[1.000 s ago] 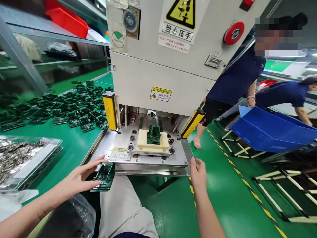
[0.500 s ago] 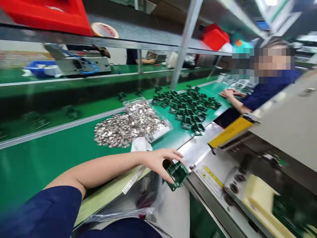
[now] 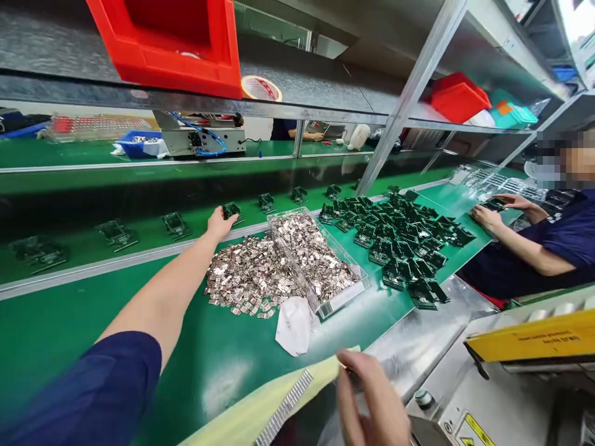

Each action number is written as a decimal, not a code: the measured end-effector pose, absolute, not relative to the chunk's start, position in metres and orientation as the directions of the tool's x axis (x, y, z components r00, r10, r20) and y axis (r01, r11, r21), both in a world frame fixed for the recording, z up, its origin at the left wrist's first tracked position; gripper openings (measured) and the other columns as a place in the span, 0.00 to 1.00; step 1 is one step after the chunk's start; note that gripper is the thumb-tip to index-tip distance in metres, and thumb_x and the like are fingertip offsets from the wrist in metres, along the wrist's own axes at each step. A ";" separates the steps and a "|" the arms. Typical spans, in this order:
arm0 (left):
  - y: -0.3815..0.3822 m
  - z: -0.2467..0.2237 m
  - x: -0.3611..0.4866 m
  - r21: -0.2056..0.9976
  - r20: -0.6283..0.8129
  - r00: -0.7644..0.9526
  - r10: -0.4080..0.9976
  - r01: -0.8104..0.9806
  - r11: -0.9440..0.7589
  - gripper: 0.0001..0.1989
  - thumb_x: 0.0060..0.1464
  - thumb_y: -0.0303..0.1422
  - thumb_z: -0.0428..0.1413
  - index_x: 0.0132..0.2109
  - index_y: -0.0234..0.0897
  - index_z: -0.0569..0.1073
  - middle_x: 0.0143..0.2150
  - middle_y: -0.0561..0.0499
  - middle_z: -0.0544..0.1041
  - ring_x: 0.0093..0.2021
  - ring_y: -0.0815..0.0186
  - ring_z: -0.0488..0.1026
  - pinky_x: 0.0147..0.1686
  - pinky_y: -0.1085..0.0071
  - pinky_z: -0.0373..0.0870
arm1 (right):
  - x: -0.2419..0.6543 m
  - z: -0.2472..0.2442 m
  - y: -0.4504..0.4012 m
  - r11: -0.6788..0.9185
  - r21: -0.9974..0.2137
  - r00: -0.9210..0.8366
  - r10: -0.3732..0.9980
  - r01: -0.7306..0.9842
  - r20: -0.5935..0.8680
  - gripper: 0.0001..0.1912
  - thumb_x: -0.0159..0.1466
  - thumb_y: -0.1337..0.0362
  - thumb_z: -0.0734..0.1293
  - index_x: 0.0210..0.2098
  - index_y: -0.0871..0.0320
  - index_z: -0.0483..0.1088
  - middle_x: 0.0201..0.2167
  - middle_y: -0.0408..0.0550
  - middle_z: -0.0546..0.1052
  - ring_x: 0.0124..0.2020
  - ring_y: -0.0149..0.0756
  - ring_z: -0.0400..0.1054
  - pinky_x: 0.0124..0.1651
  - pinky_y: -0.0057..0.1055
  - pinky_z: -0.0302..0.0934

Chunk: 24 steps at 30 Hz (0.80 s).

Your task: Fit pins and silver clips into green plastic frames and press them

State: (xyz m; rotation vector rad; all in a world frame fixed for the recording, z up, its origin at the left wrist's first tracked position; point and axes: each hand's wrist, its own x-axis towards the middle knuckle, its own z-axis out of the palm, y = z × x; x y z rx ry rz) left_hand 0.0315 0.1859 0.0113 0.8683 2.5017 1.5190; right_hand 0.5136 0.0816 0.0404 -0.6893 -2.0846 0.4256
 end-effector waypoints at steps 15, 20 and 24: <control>0.046 -0.016 -0.033 0.671 0.265 -0.900 0.347 0.430 0.604 0.57 0.38 0.40 0.69 0.67 0.34 0.44 0.70 0.31 0.49 0.69 0.44 0.49 0.63 0.48 0.55 | 0.215 0.041 0.197 0.798 -0.093 -0.794 0.602 0.596 0.083 0.13 0.60 0.82 0.60 0.37 0.68 0.75 0.41 0.64 0.75 0.46 0.47 0.70 0.48 0.34 0.63; 0.060 0.000 -0.045 0.734 0.153 -0.886 0.438 0.398 0.550 0.52 0.32 0.38 0.71 0.62 0.31 0.56 0.59 0.31 0.69 0.61 0.37 0.63 0.60 0.40 0.55 | 0.242 0.046 0.181 0.788 -0.124 -0.779 0.615 0.603 0.122 0.17 0.61 0.82 0.59 0.45 0.67 0.74 0.43 0.64 0.74 0.47 0.48 0.69 0.48 0.35 0.62; 0.049 0.006 -0.027 0.788 0.241 -0.872 0.427 0.433 0.438 0.43 0.37 0.33 0.69 0.59 0.31 0.59 0.64 0.34 0.61 0.64 0.44 0.60 0.64 0.50 0.54 | 0.281 0.055 0.156 0.766 -0.243 -0.759 0.636 0.596 0.141 0.18 0.67 0.75 0.58 0.50 0.59 0.73 0.40 0.55 0.74 0.38 0.41 0.72 0.41 0.32 0.64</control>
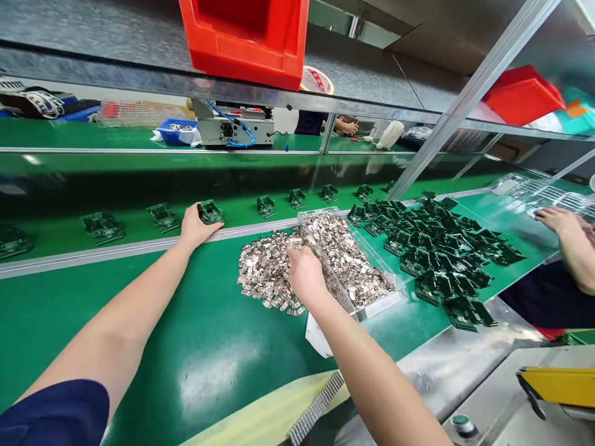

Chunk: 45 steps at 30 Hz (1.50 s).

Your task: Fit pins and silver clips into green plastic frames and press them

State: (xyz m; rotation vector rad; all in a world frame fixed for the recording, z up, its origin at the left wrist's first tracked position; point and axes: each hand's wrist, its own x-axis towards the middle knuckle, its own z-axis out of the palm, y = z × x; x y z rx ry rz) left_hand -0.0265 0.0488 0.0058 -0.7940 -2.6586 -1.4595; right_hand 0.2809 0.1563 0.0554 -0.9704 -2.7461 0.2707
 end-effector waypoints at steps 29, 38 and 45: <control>-0.057 0.005 0.279 0.937 0.065 -0.439 0.896 -0.281 -0.205 0.26 0.44 0.26 0.65 0.49 0.45 0.67 0.39 0.53 0.75 0.35 0.69 0.76 0.35 0.74 0.75 | 0.397 0.026 0.015 0.243 -0.959 -0.463 0.874 0.148 0.150 0.06 0.60 0.61 0.69 0.28 0.55 0.74 0.53 0.52 0.70 0.56 0.47 0.62 0.61 0.46 0.51; -0.061 0.003 0.277 0.963 0.141 -0.410 0.901 -0.154 -0.220 0.17 0.54 0.31 0.59 0.51 0.43 0.68 0.38 0.51 0.74 0.34 0.69 0.73 0.35 0.75 0.73 | 0.398 0.018 0.006 0.299 -0.938 -0.443 0.874 0.174 0.197 0.06 0.61 0.61 0.68 0.29 0.55 0.70 0.49 0.52 0.69 0.54 0.46 0.64 0.54 0.42 0.60; -0.064 0.000 0.281 0.971 0.068 -0.411 0.909 -0.182 -0.155 0.15 0.56 0.34 0.58 0.51 0.45 0.67 0.41 0.51 0.75 0.35 0.68 0.73 0.34 0.74 0.74 | 0.400 0.020 0.000 -0.079 -0.992 -0.477 0.879 -0.101 -0.022 0.08 0.60 0.59 0.70 0.34 0.55 0.68 0.36 0.46 0.73 0.32 0.34 0.69 0.34 0.31 0.68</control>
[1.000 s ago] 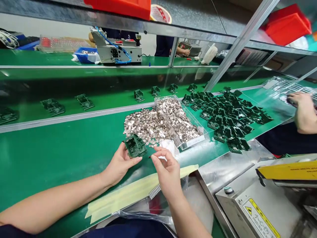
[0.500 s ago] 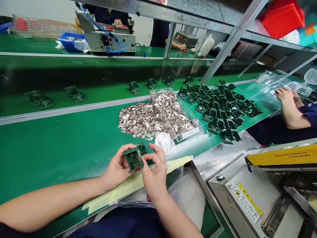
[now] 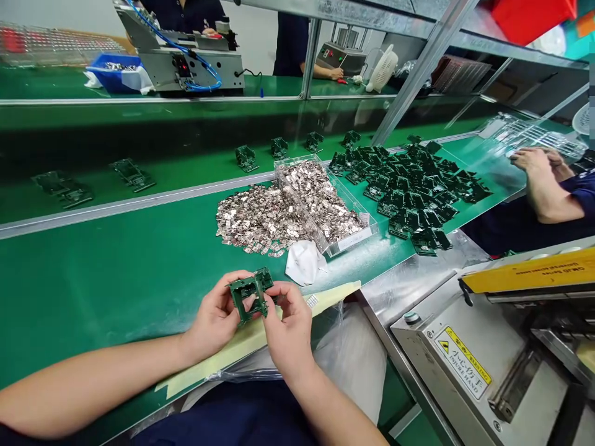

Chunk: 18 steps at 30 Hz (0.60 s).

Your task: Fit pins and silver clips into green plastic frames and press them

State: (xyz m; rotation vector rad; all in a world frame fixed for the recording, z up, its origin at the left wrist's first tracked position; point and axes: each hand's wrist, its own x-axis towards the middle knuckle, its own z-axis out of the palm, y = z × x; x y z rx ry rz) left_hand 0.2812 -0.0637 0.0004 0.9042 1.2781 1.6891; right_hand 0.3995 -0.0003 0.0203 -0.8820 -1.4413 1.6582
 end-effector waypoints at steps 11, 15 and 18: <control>-0.062 0.015 0.299 0.991 -0.028 -0.444 0.895 -0.132 -0.035 0.16 0.53 0.38 0.61 0.47 0.41 0.69 0.36 0.52 0.74 0.31 0.69 0.73 0.29 0.75 0.76 | 0.428 0.021 0.009 -0.157 -0.982 -0.474 0.876 -0.104 -0.089 0.10 0.58 0.57 0.71 0.32 0.56 0.70 0.28 0.44 0.74 0.28 0.34 0.69 0.32 0.30 0.67; -0.051 0.016 0.303 0.966 -0.121 -0.508 0.853 -0.257 -0.016 0.23 0.45 0.39 0.66 0.45 0.38 0.67 0.40 0.50 0.74 0.35 0.64 0.77 0.30 0.70 0.79 | 0.468 0.010 0.016 0.125 -0.991 -0.277 0.955 0.054 0.106 0.06 0.65 0.60 0.66 0.37 0.56 0.71 0.33 0.46 0.74 0.33 0.35 0.68 0.37 0.31 0.65; -0.042 0.015 0.317 0.931 -0.183 -0.489 0.853 -0.365 -0.010 0.22 0.44 0.39 0.66 0.42 0.38 0.66 0.43 0.49 0.75 0.38 0.62 0.78 0.34 0.67 0.79 | 0.489 -0.004 0.013 0.392 -0.884 -0.336 0.893 0.255 0.299 0.04 0.65 0.64 0.66 0.39 0.56 0.71 0.35 0.48 0.73 0.35 0.37 0.67 0.38 0.34 0.63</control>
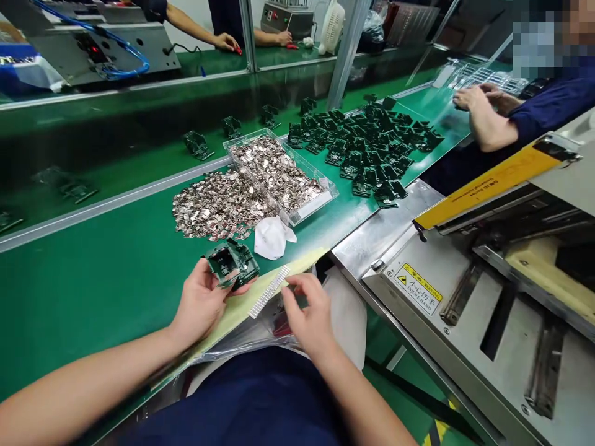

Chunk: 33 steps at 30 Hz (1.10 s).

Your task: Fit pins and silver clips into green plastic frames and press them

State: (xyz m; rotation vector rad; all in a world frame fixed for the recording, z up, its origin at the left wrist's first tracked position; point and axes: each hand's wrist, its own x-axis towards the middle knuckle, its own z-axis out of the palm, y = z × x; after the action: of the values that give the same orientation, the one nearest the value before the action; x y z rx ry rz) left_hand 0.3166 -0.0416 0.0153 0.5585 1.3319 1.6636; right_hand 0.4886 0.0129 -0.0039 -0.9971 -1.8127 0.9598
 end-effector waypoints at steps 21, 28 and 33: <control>-0.026 -0.027 0.357 0.988 0.113 -0.590 0.799 -0.019 -0.153 0.19 0.56 0.38 0.58 0.52 0.40 0.62 0.44 0.50 0.70 0.41 0.67 0.71 0.46 0.68 0.70 | 0.486 -0.006 0.015 -0.489 -0.832 -0.474 0.816 -0.261 -0.331 0.15 0.52 0.55 0.76 0.30 0.60 0.75 0.27 0.46 0.75 0.24 0.29 0.64 0.29 0.28 0.61; -0.034 -0.011 0.362 0.982 0.111 -0.479 0.871 -0.084 -0.171 0.16 0.59 0.37 0.55 0.52 0.40 0.62 0.41 0.49 0.74 0.38 0.67 0.74 0.41 0.70 0.72 | 0.479 0.004 0.005 0.049 -0.998 -0.252 0.966 -0.028 0.055 0.05 0.62 0.61 0.69 0.34 0.56 0.74 0.28 0.46 0.75 0.31 0.36 0.69 0.37 0.34 0.65; -0.037 -0.011 0.363 0.973 0.117 -0.451 0.885 -0.127 -0.193 0.15 0.60 0.36 0.54 0.52 0.41 0.62 0.41 0.50 0.74 0.38 0.68 0.75 0.39 0.71 0.73 | 0.468 0.000 0.004 0.443 -0.870 -0.192 0.893 0.216 0.407 0.03 0.64 0.67 0.65 0.35 0.55 0.71 0.42 0.50 0.72 0.47 0.42 0.66 0.50 0.42 0.62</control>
State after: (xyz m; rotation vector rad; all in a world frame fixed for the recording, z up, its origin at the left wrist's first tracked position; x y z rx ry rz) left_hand 0.3629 -0.0367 -0.0111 0.9443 1.3182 1.7397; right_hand 0.4676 0.0038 -0.0002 -0.9727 -1.6772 0.8320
